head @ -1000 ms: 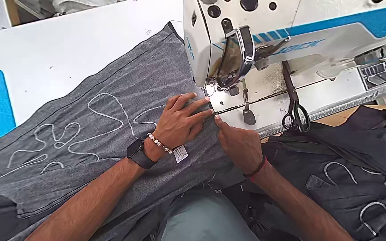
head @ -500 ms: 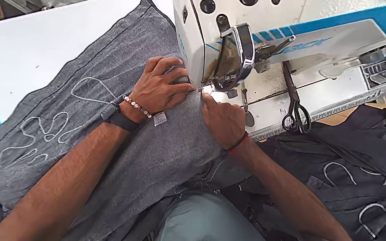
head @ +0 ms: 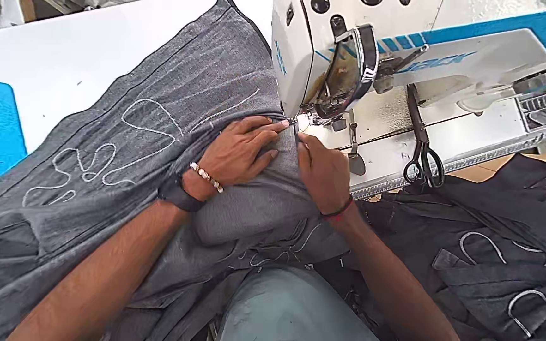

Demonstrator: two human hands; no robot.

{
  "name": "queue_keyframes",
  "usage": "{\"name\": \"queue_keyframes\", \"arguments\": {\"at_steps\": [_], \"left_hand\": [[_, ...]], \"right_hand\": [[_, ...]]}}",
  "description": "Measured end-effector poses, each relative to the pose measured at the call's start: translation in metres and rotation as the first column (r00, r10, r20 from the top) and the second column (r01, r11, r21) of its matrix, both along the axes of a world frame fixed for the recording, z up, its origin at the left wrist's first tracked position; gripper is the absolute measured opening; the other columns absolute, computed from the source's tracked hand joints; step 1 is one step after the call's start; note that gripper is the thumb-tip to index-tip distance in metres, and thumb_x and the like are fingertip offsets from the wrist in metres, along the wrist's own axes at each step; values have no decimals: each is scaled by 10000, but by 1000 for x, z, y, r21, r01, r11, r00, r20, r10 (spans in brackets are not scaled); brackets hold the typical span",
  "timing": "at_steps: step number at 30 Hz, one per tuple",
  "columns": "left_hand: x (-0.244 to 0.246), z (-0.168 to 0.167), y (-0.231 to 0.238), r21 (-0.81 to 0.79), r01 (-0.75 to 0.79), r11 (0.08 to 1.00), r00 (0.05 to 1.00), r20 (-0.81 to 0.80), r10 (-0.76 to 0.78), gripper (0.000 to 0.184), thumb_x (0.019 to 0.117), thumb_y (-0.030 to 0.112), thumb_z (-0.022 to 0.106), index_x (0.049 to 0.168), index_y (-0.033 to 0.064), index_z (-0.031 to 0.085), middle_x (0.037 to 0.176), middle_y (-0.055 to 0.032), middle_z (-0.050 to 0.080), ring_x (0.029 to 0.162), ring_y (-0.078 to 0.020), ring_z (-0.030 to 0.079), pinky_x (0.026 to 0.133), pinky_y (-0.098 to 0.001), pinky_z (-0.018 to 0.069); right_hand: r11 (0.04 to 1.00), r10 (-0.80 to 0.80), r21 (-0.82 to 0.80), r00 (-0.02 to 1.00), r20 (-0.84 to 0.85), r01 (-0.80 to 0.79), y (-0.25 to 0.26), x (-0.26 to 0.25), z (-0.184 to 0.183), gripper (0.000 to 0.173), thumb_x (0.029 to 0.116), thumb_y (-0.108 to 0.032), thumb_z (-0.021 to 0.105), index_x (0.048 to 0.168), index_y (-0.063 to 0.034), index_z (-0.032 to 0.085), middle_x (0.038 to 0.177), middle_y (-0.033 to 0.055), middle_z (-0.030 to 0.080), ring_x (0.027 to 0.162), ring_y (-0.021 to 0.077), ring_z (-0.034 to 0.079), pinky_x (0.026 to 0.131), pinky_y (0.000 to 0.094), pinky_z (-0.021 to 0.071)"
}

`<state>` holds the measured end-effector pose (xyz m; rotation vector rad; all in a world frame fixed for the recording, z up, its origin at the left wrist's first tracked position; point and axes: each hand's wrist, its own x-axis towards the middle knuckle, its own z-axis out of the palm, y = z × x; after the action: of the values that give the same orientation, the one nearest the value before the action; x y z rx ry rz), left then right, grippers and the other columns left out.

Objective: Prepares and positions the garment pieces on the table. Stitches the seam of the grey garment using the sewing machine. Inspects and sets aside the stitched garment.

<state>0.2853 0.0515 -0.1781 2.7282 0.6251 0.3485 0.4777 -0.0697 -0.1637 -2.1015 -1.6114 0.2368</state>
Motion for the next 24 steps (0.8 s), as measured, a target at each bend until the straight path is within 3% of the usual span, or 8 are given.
{"name": "queue_keyframes", "arguments": {"at_steps": [3,9,11,14,16,19,21,24], "left_hand": [[-3,0,24,26,96,995,995,-12,-96,410,1045,407,444,1284,146,651,1522,64,550,1443,-202,447,1146,-424,377],[1,4,29,74,71,995,996,-58,-67,403,1039,396,426,1256,131,638,1497,28,564,1436,-210,448,1153,-415,368],[5,11,11,166,13,986,994,-110,5,388,1065,344,399,1264,95,621,1518,-37,541,1437,-264,457,1142,-460,384],[4,38,-53,182,-249,951,924,-251,290,419,1037,314,436,1319,77,635,1597,-179,420,1483,-405,374,1208,-587,289],[-11,50,-94,188,-468,864,795,-339,504,583,1014,530,395,1449,181,565,1619,-211,372,1448,-471,392,1145,-690,290],[-54,30,-116,109,-626,772,700,-358,618,818,940,825,213,1601,367,362,1687,-207,237,1502,-547,251,1049,-876,187],[-88,8,-98,49,-599,799,776,-214,594,825,940,817,231,1557,310,440,1705,-136,232,1563,-457,159,1116,-854,64],[-127,2,-24,114,-381,918,883,-250,398,978,912,840,231,1628,178,302,1706,-115,237,1573,-383,187,1166,-784,95]], "right_hand": [[999,-26,-26,995,92,28,-4,-15,-3,377,1065,-217,462,1346,-93,680,598,59,622,476,253,593,423,418,447],[992,-46,-110,982,184,67,1,-22,0,419,1070,-227,438,1443,-133,606,568,49,578,466,245,574,411,403,421],[989,-50,-126,982,182,74,3,-22,3,431,1070,-225,437,1468,-139,577,578,62,582,470,259,576,412,408,419],[994,-76,-54,973,216,90,2,-23,-3,440,1043,-205,472,1464,-153,589,595,44,597,454,232,568,394,383,410],[997,-63,54,964,258,51,-9,-23,-13,437,1012,-176,522,1438,-193,621,731,43,621,584,219,602,452,359,443],[998,-26,54,962,271,12,-31,-19,-24,424,1035,-318,506,1448,-339,601,1101,93,620,1014,291,574,807,467,433],[999,-31,20,966,258,27,-41,-17,-27,473,1044,-453,462,1496,-349,552,1301,100,587,1183,302,524,933,514,384],[1000,-19,-19,972,235,24,-46,-21,-26,618,1020,-609,429,1564,-319,466,1500,115,503,1281,319,488,1034,566,335]]}}
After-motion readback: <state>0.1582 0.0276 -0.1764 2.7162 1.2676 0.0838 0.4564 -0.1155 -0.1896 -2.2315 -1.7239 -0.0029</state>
